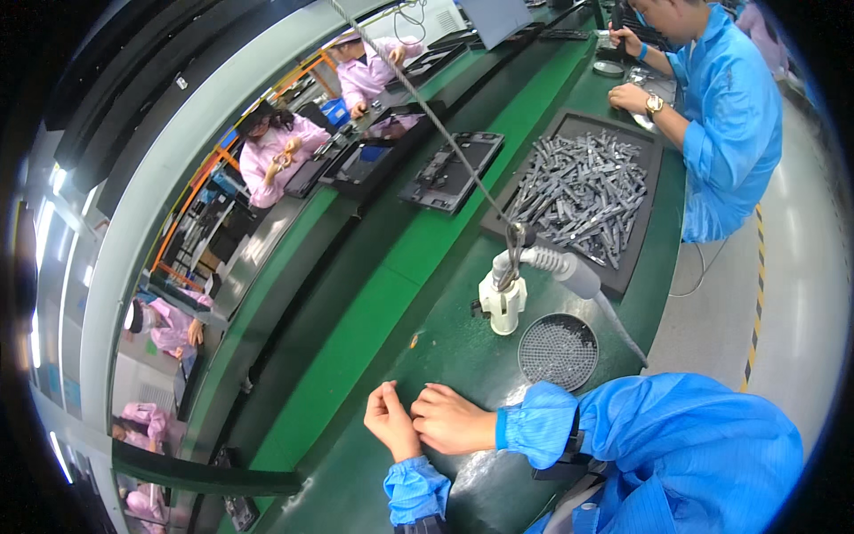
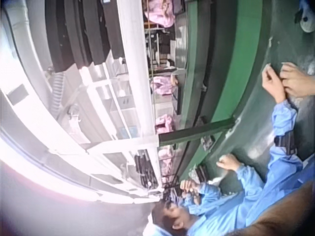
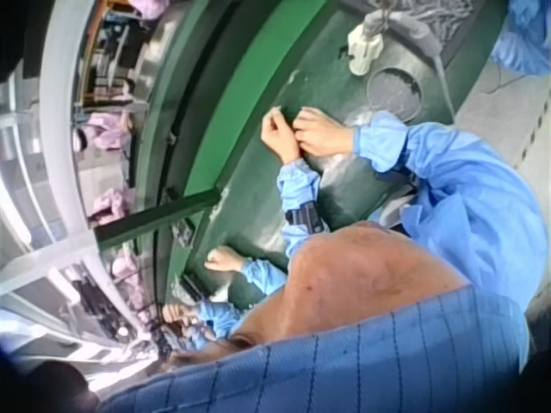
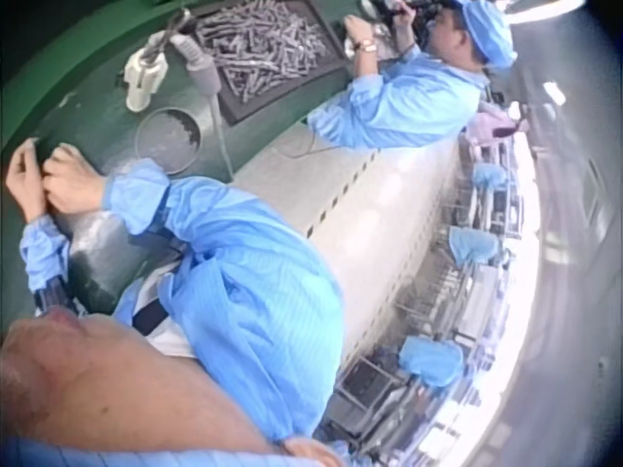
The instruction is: The person assembles tablet devices by placing internal components into tablet frames by hand, positioning parts with tweezers, driving screws using a suspended electric screwdriver, and sliding the frames along the conveyor.
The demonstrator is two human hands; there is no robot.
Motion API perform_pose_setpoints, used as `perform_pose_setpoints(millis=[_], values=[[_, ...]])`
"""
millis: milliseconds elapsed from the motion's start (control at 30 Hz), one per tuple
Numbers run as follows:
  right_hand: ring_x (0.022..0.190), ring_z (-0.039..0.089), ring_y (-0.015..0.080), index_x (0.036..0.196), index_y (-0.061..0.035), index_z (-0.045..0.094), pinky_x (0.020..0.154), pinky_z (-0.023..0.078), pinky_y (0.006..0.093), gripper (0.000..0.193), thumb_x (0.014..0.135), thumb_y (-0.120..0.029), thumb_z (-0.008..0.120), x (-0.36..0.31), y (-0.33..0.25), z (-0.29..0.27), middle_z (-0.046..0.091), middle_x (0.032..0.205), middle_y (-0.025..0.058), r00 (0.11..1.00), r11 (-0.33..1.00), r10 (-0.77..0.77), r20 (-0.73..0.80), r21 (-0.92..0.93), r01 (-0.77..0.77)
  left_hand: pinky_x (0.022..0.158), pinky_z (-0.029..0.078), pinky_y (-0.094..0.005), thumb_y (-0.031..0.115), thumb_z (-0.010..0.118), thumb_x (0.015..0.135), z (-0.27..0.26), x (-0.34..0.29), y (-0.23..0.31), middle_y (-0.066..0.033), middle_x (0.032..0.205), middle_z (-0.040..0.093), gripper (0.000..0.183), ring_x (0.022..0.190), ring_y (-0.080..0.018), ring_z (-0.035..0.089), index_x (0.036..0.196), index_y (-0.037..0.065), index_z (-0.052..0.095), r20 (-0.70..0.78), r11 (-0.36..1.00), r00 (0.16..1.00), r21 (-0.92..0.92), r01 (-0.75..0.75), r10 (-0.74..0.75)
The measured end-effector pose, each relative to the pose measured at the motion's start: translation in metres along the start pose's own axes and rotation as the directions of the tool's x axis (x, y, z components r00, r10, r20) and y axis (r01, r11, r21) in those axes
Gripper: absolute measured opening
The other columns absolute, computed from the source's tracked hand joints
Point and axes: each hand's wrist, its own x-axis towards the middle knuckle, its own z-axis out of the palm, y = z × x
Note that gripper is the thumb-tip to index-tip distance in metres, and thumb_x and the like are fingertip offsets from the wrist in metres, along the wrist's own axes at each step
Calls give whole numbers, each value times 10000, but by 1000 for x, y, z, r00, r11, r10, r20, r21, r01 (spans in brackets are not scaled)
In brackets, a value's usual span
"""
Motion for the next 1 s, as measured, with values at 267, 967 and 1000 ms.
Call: perform_pose_setpoints(millis=[267,967,1000], values=[[909,486,252,713,-71,624,972,359,422,103,733,-170,637,0,0,4,535,845,52,999,999,34,21,3,-34,702,473,-274,118,556,916,-1,1,-3,-85,825,661,192,762,-120,582,852,-46,633,-10,999,1000,32,-9,9],[959,474,242,769,-86,620,1025,331,446,80,762,-159,652,1,-4,9,515,901,45,993,997,68,91,26,-71,542,394,-297,212,467,946,-46,-31,141,-58,745,505,273,616,-177,455,958,-24,604,265,903,909,-372,-212,323],[966,472,240,767,-87,615,1036,322,446,78,772,-158,646,-2,-1,9,511,902,46,997,998,61,55,23,-62,647,516,-399,167,490,912,-55,-38,166,-152,912,622,229,749,-310,577,968,-4,632,452,901,836,-419,-109,311]])
